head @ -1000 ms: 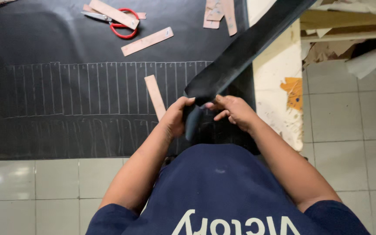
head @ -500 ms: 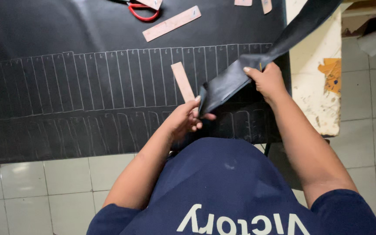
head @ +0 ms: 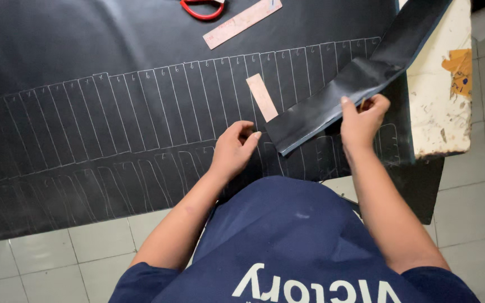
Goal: The person marks a large black sheet of fabric using a wooden ruler and a pencil, then cuts along the marked lines with red-handled scissors. The person gathers the cut strips and places them on a nearby table.
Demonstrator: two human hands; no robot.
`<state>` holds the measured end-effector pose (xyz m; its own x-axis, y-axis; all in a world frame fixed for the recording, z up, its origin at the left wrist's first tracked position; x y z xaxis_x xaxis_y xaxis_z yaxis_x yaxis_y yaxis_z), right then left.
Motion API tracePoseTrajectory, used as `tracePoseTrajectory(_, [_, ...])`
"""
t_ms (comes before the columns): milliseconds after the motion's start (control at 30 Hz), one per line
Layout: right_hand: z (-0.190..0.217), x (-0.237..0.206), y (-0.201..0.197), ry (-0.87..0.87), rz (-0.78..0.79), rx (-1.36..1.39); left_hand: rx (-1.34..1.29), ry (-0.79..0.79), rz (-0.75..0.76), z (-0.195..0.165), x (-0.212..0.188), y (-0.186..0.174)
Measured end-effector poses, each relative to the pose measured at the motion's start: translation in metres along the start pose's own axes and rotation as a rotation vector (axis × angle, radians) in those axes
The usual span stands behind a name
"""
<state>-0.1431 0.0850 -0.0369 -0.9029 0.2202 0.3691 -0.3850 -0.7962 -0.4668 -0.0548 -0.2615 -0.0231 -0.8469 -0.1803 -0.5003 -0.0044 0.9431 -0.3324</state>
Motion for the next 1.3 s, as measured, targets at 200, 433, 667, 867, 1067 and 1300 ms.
tracePoseTrajectory(200, [0.022,-0.022,0.037,0.369,0.242,0.118,0.047,0.14,0.02,-0.025,-0.002,-0.005])
tracePoseTrajectory(433, [0.071,-0.052,0.064,0.374,1.144,-0.454,0.256,0.235,0.002,-0.037,0.01,0.003])
tracePoseTrajectory(667, [0.159,-0.022,0.128,-0.336,0.677,-0.253,0.445,0.404,-0.073,-0.045,0.001,0.009])
tracePoseTrajectory(867, [0.139,-0.022,0.177,-0.159,0.812,-0.413,0.419,0.378,-0.119,-0.045,-0.003,0.01])
tracePoseTrajectory(1067, [0.127,-0.013,0.186,-0.009,0.884,-0.27,0.46,0.376,-0.174,-0.042,-0.004,0.018])
tracePoseTrajectory(1300, [0.09,0.029,0.082,0.199,0.333,0.328,0.539,0.337,-0.125,-0.039,0.004,0.031])
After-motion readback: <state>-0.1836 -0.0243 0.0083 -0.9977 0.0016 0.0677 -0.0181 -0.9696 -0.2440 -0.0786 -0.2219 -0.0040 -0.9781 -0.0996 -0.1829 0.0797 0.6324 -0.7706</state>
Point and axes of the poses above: each hand's wrist, its own x-axis towards the middle knuckle, its own y-axis out of the palm, z = x × y, the point moved 9 cm from there along x, towards the middle knuckle, and after that the axes turned 15 degrees about -y, right-handed, at the moved point
